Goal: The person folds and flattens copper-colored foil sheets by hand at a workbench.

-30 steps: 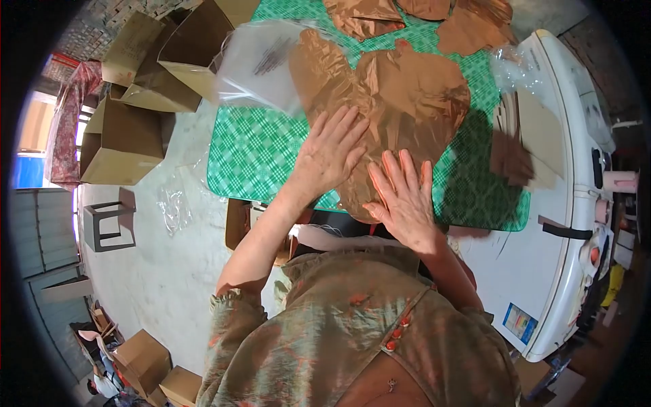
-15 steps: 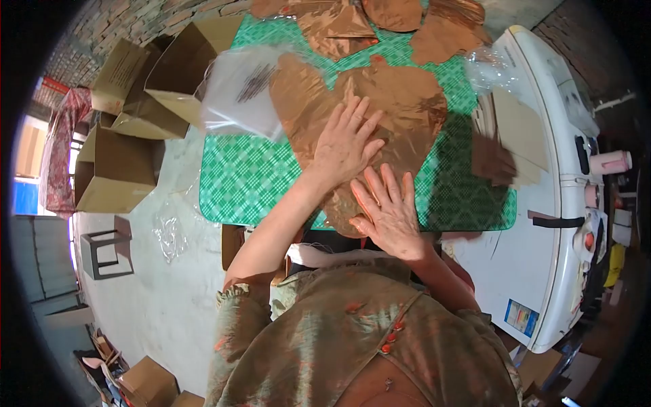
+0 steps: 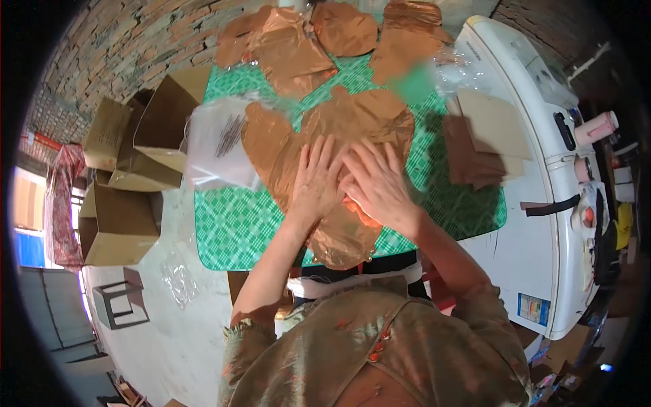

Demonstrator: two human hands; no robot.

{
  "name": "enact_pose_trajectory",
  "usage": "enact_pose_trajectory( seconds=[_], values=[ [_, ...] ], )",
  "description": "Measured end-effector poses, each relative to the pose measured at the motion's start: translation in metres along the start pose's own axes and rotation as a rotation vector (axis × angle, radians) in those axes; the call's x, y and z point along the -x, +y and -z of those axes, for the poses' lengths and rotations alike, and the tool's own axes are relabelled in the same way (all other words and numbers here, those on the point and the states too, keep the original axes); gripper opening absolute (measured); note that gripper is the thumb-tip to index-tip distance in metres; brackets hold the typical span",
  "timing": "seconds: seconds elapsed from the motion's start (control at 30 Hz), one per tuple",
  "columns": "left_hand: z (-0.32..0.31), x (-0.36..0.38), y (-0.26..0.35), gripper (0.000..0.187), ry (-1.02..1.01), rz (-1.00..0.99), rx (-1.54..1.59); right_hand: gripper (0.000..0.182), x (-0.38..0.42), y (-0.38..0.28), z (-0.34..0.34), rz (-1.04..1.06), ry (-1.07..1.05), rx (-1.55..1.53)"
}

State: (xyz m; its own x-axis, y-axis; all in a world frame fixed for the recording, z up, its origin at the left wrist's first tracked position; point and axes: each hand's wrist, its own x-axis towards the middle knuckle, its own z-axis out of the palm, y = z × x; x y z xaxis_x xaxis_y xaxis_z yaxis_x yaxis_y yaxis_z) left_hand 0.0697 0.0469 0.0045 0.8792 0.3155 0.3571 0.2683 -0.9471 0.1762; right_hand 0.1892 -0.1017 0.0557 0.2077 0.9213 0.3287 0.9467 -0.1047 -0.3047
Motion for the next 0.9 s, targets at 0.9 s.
enact_pose_trajectory(
  seconds=[0.9],
  values=[
    [0.031,-0.018,0.000,0.070,0.050,0.037,0.121,0.024,-0.191,0.215,-0.022,-0.301,-0.044,0.383]
  ],
)
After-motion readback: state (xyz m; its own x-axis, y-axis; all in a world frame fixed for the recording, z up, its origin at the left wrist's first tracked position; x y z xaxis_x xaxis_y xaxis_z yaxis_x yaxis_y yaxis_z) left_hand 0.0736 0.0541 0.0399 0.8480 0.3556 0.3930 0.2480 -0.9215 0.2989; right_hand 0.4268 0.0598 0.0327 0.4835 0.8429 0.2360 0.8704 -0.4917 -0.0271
